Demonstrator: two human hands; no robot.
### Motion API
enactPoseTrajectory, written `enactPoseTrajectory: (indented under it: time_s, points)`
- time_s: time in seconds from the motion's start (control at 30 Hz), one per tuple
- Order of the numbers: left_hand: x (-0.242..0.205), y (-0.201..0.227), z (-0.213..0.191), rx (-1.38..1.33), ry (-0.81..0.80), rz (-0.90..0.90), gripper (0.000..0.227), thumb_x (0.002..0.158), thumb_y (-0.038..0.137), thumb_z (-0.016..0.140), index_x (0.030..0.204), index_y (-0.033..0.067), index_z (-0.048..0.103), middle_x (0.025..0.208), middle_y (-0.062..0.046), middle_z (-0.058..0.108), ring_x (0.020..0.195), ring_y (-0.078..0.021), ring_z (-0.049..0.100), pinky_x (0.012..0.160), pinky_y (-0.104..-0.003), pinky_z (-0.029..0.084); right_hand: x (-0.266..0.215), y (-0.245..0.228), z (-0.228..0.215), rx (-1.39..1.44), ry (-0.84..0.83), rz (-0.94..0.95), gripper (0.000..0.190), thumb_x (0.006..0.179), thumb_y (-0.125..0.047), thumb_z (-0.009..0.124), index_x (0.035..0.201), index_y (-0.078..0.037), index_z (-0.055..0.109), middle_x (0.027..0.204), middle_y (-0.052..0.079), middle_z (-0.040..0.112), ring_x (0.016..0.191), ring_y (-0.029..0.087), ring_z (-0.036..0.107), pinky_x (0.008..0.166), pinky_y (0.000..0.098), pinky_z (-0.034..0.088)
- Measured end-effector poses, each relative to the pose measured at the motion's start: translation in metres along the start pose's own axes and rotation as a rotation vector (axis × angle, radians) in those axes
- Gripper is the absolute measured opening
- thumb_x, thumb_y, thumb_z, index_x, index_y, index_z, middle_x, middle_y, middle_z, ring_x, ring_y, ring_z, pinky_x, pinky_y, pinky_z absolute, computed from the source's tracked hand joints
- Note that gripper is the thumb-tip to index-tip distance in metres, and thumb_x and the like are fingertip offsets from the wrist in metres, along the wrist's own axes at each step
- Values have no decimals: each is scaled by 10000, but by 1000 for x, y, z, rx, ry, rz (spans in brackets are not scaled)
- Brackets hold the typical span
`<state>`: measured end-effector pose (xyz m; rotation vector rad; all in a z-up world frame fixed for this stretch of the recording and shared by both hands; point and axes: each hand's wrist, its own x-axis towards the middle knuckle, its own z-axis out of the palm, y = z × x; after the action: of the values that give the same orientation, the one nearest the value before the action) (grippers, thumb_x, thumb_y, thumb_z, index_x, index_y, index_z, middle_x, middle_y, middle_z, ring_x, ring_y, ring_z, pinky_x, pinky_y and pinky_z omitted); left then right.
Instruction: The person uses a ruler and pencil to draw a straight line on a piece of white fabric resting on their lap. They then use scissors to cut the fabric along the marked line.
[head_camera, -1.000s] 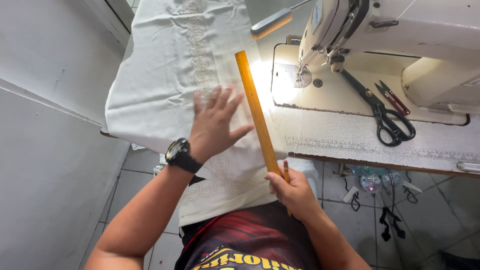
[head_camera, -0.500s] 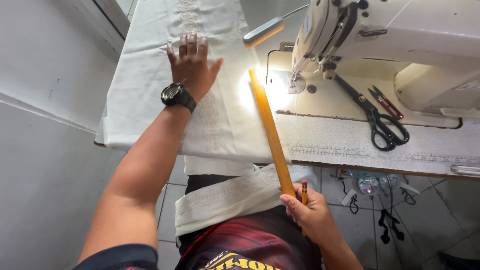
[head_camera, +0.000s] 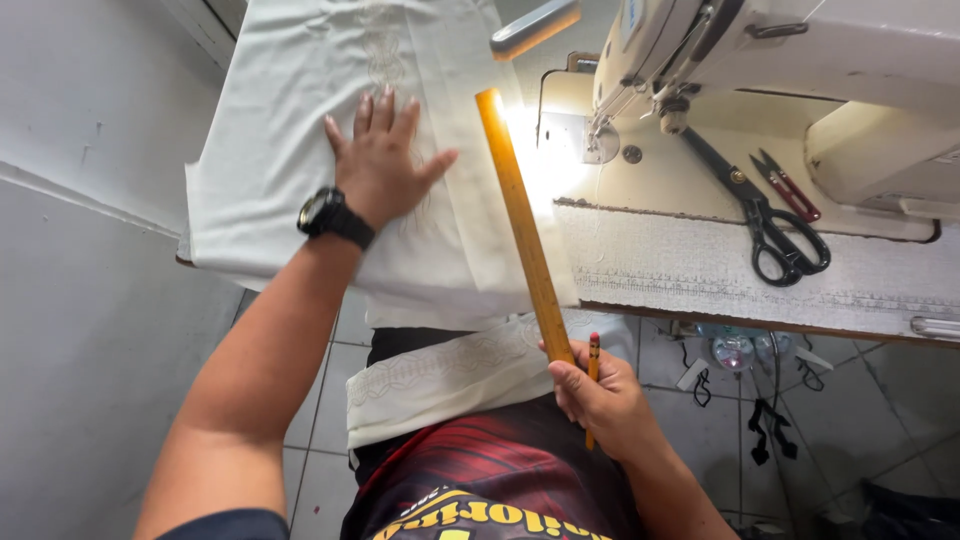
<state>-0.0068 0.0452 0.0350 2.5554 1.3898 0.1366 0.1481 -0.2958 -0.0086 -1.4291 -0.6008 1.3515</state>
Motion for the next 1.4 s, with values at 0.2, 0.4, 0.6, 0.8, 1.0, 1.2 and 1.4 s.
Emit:
enactPoseTrajectory:
  time_s: [0.2, 0.4, 0.6, 0.8, 1.0, 1.2, 1.4]
  points:
    - [13, -17, 27, -23, 322, 127, 691, 999, 585, 569, 1474, 86, 507, 1570, -206, 420, 1463, -403, 325, 1083, -792, 186, -9, -4, -2, 86, -7, -4, 300, 1018, -147, 550, 1228, 53, 626, 618, 25, 443, 472, 113, 414, 403, 240, 325]
    - [-26, -2, 37, -21, 180, 74, 731, 987, 654, 469, 1484, 119, 506, 1598, -152, 406, 1487, -377, 286, 1093, -762, 187, -5, -5, -6, 68, 8, -74, 380, 1016, -166, 556, 1315, 62, 610, 626, 30, 546, 410, 108, 409, 408, 238, 373]
    - [-23, 7, 36, -43, 342, 220, 600, 1010, 511, 575, 1431, 84, 561, 1541, -190, 484, 1449, -400, 381, 1101, -756, 179, 17, -3, 8, 217, 18, -36, 387, 1004, -157, 576, 1304, 85, 603, 616, 48, 519, 375, 101, 349, 401, 253, 364]
    - [-22, 27, 40, -67, 191, 437, 522, 1042, 444, 500, 1442, 109, 534, 1555, -125, 474, 1467, -358, 355, 1118, -704, 223, 34, 3, 20, 279, -28, 21, 318, 1018, -182, 575, 1238, 44, 608, 638, 52, 524, 362, 78, 325, 397, 246, 370]
    - [-18, 22, 54, -16, 193, 483, 394, 1056, 333, 471, 1381, 146, 589, 1517, -56, 518, 1431, -343, 414, 1062, -703, 262, 38, 14, 16, 327, -52, -1, 155, 1040, -182, 578, 1041, -27, 573, 646, 61, 571, 353, 86, 338, 393, 265, 367]
    - [-18, 19, 60, -22, 257, 489, 361, 1045, 295, 507, 1369, 164, 601, 1513, -28, 531, 1426, -328, 430, 1071, -699, 253, 31, 11, 17, 293, -22, 23, 269, 1033, -190, 536, 1176, 19, 628, 696, 85, 635, 338, 97, 345, 401, 261, 358]
    - [-18, 19, 61, -39, 269, 488, 367, 1042, 268, 517, 1383, 157, 596, 1514, -34, 534, 1431, -327, 419, 1078, -691, 240, 28, 4, 20, 232, -45, -5, 305, 1028, -175, 540, 1190, 71, 618, 692, 79, 640, 360, 97, 362, 408, 248, 359]
